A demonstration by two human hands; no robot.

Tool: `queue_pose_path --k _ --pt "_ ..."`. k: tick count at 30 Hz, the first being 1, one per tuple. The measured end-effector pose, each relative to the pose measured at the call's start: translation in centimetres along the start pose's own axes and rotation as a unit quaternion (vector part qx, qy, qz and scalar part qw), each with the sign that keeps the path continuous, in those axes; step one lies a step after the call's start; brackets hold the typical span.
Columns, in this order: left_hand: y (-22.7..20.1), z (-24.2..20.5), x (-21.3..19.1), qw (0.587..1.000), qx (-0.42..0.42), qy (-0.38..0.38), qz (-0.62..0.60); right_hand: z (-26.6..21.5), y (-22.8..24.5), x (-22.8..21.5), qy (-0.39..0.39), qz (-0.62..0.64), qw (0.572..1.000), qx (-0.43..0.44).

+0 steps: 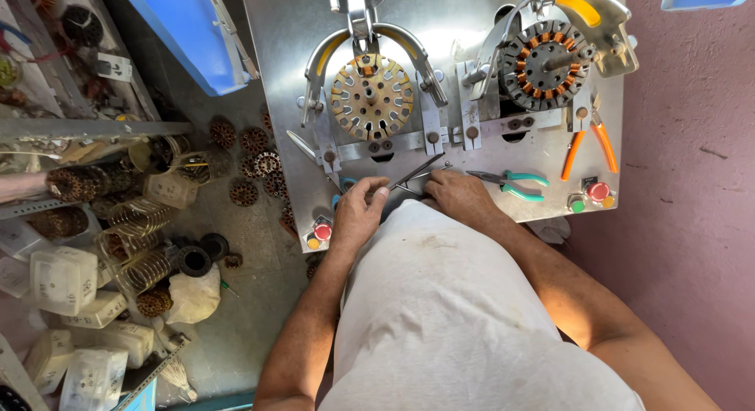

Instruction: The person uses pliers and a metal rod to adjust and insert components into a circular metal part mounted on a machine. They repeatedly manipulate the part, press buttons on the machine, and transfer small components between two circular assemblies.

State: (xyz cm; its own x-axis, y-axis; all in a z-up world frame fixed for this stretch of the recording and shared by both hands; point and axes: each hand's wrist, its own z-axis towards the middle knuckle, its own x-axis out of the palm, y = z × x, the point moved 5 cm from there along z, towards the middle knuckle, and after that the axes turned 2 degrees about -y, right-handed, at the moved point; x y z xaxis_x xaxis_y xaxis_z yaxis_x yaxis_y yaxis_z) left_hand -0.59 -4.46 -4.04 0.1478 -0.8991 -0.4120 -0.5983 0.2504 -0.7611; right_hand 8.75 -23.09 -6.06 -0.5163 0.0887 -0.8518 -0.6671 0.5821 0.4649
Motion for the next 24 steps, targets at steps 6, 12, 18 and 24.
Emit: queue_pose_path --k 6,12,18,24 --pt "0.5 -0.2 0.0 1.000 0.021 -0.010 -0.013 1.0 1.0 1.0 0.014 -0.034 0.999 0.013" --pt "0.1 2.7 -0.4 0.984 0.050 -0.083 -0.148 -0.1 0.6 -1.9 0.037 0.172 0.970 0.170" --pt "-0.4 9.1 -0.1 0.931 0.150 -0.171 -0.286 0.9 -0.4 -3.7 -0.026 0.470 0.845 0.253" --pt "1.2 12.4 1.1 0.918 0.204 -0.305 -0.150 3.7 -1.0 -3.4 -0.069 0.584 0.773 0.236"
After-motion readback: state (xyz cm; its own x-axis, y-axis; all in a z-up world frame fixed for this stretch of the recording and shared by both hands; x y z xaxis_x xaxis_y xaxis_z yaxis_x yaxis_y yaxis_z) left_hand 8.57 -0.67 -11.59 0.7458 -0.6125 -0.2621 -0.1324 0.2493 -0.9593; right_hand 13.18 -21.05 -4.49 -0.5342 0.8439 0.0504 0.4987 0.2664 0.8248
